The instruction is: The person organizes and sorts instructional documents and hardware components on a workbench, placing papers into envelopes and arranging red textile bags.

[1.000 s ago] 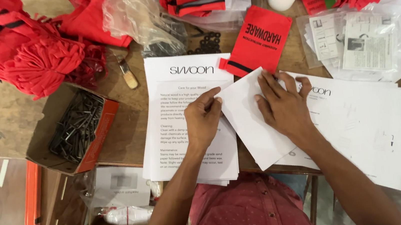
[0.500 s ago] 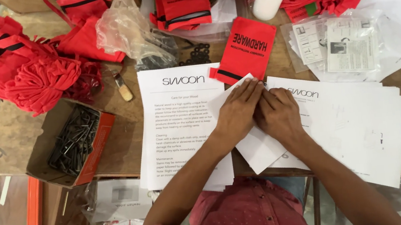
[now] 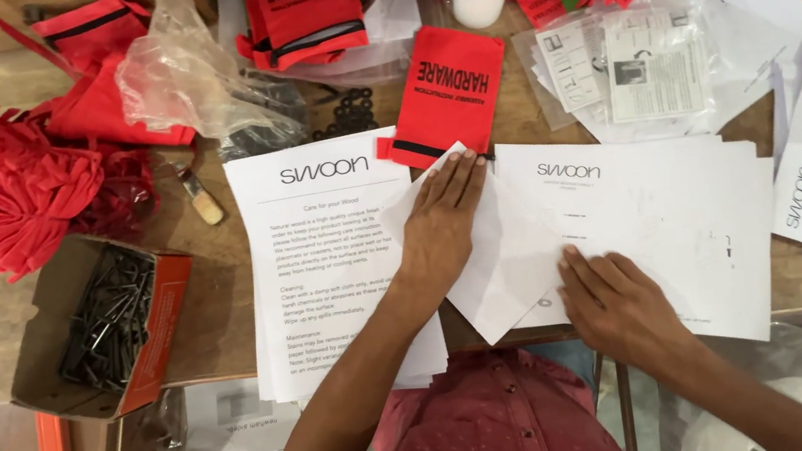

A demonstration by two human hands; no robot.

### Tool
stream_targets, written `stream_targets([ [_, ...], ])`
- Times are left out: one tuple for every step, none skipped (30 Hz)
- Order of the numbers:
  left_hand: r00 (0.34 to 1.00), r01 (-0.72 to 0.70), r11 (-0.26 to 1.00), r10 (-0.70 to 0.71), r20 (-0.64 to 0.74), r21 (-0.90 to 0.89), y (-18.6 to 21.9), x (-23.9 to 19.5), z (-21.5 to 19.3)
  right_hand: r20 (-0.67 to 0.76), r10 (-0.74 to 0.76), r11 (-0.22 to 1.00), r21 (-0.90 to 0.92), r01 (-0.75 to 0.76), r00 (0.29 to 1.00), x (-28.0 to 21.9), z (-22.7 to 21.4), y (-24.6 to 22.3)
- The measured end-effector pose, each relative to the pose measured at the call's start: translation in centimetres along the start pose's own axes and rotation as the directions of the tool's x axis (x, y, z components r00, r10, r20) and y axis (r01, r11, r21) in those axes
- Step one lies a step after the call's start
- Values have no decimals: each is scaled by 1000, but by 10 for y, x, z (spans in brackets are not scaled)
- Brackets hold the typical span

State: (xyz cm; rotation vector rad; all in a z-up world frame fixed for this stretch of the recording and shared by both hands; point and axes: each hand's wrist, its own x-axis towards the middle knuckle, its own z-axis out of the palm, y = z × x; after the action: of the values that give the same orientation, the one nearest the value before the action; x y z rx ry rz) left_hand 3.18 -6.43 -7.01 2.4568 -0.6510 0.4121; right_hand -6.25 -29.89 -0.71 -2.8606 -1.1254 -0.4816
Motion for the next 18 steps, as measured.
stream_targets([
  [1000, 0, 1000, 0, 8, 14, 0, 0, 1, 43, 71, 995, 70, -74, 997, -14, 0, 3],
  [1000, -2, 1000, 1, 18, 28, 0, -1, 1, 90, 140, 979, 137, -152, 986, -29, 0, 4],
  [1000, -6, 1000, 5, 21, 22, 0, -1, 2, 94, 147, 978, 134, -159, 985, -23, -5, 3],
  [1000, -6, 999, 5, 26, 37, -1, -1, 2, 94, 265, 939, 199, -279, 960, -17, -9, 1],
  [999, -7, 999, 6, 32, 53, -1, -1, 2, 101, 380, 882, 262, -393, 920, -10, -14, 0],
  [999, -12, 999, 11, 33, 47, 0, -1, 3, 102, 385, 880, 257, -399, 917, 0, -11, -4],
  [999, -11, 999, 10, 37, 41, 2, -2, 3, 97, 469, 822, 315, -474, 878, 11, -8, -9],
  [999, -10, 999, 8, 36, 41, 1, -2, 2, 93, 545, 757, 374, -537, 833, 24, -4, -13],
  [999, -14, 999, 12, 33, 42, 3, -2, 2, 88, 546, 757, 372, -536, 833, 25, 2, -12],
  [1000, -4, 1000, 4, 18, 22, 3, -1, 0, 144, 597, 685, 420, -595, 789, 29, 10, -10],
  [1000, 5, 1000, -5, 2, 3, 2, 0, -2, 203, 639, 606, 462, -648, 742, 33, 17, -8],
  [1000, 6, 1000, -6, 0, 13, 9, 3, -13, 198, 635, 607, 469, -641, 747, 32, 18, -6],
  [1000, 4, 1000, -4, 4, 5, 15, 7, -25, 256, 642, 533, 528, -661, 723, 32, 20, -3],
  [1000, 3, 1000, -3, 8, -5, 22, 11, -35, 316, 641, 455, 577, -678, 699, 30, 22, 1],
  [1000, 4, 1000, -4, 4, 3, 29, 17, -50, 312, 638, 457, 583, -672, 704, 35, 13, 3],
  [988, -101, 991, 110, -105, 86, 38, 22, -64, 264, 614, 456, 651, -607, 744, 37, 4, 6],
  [952, -194, 964, 229, -204, 180, 47, 27, -77, 211, 591, 452, 713, -536, 779, 40, -5, 8],
  [953, -192, 966, 226, -204, 174, 48, 26, -77, 216, 591, 452, 709, -541, 777, 38, -9, 11],
])
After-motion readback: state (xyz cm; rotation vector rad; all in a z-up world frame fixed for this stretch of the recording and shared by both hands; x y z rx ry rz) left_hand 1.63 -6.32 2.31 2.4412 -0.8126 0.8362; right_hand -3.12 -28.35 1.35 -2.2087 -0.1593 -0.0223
